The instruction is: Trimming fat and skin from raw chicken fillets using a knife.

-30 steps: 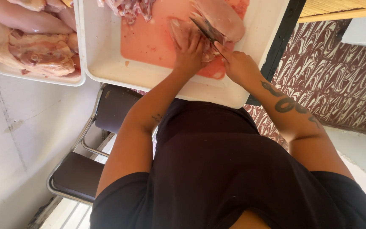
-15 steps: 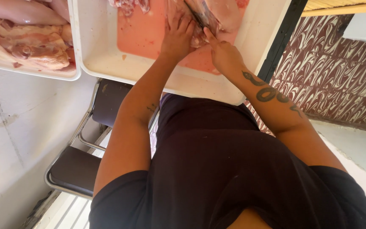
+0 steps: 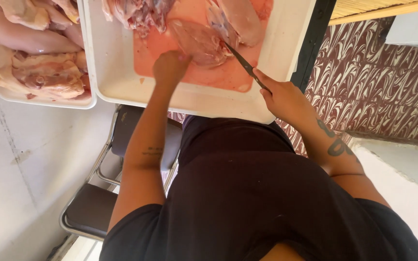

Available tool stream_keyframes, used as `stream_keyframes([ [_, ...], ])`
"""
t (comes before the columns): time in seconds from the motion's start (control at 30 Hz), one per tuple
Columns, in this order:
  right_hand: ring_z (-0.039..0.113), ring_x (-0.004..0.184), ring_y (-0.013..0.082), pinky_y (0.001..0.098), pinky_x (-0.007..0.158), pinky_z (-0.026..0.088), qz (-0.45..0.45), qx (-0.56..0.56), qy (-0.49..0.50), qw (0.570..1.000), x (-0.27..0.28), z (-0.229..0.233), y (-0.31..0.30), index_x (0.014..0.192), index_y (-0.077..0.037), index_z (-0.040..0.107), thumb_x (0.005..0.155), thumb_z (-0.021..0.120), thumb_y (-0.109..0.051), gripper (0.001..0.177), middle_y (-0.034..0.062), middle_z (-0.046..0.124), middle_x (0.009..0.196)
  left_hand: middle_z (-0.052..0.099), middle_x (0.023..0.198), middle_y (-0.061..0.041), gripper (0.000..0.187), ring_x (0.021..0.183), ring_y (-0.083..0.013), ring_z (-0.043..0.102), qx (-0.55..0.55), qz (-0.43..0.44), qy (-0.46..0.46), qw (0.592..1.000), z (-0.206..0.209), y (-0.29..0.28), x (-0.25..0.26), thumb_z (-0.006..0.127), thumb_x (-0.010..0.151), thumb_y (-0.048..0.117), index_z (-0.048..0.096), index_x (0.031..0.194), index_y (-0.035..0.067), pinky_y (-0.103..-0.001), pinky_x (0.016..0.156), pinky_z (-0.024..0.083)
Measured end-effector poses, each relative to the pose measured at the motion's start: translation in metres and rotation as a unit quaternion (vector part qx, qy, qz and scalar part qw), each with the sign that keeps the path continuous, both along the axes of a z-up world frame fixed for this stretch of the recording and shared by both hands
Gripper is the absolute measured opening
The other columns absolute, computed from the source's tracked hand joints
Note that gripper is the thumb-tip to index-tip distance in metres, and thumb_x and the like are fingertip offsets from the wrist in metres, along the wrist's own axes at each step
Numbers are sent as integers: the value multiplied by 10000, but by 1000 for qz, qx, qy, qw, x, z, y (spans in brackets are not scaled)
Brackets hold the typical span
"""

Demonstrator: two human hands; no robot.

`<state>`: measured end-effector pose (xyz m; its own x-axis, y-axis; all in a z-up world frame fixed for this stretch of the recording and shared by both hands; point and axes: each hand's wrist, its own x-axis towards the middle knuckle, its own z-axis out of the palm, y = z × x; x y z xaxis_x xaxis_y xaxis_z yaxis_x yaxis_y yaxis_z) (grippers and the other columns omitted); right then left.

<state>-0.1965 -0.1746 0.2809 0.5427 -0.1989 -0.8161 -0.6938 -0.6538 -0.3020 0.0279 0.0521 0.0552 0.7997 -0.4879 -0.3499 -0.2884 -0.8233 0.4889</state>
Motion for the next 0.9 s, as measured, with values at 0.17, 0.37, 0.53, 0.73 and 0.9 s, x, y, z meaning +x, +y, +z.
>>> stream_keyframes([
  [0.17,626,1120,489,574,947,503,-72,32,-92,993,-16,5,10,1574,-308,399,1028,444,-243,552,205,630,1339,659,531,82,238,461,-147,634,268,-50,276,922,-89,59,41,671,772,410,715,564,304,-325,546,501],
  [0.37,603,1144,500,579,971,493,-105,31,-101,989,-24,24,20,1562,-322,415,1022,452,-252,546,193,614,1364,472,450,-108,211,405,-238,434,264,-37,312,912,-47,37,53,698,784,268,701,609,150,-366,425,420],
  [0.53,558,843,398,507,761,452,-127,27,-85,988,-26,17,19,1588,-321,386,1031,429,-234,565,191,602,1017,631,688,-107,188,696,-301,626,279,-93,220,930,-11,35,56,588,849,244,656,722,122,-438,677,495],
  [0.73,468,535,263,409,540,384,-159,40,-93,982,-18,14,25,1620,-273,349,1041,402,-213,584,160,659,854,668,949,-48,441,871,-294,647,249,59,115,960,44,55,63,567,926,547,596,1052,124,-419,726,498],
  [0.9,464,554,271,418,546,381,-179,28,-82,980,2,25,40,1619,-278,363,1040,398,-216,584,140,586,738,650,759,-44,161,692,-263,629,244,67,38,967,23,70,62,506,846,181,636,776,118,-390,577,473],
])
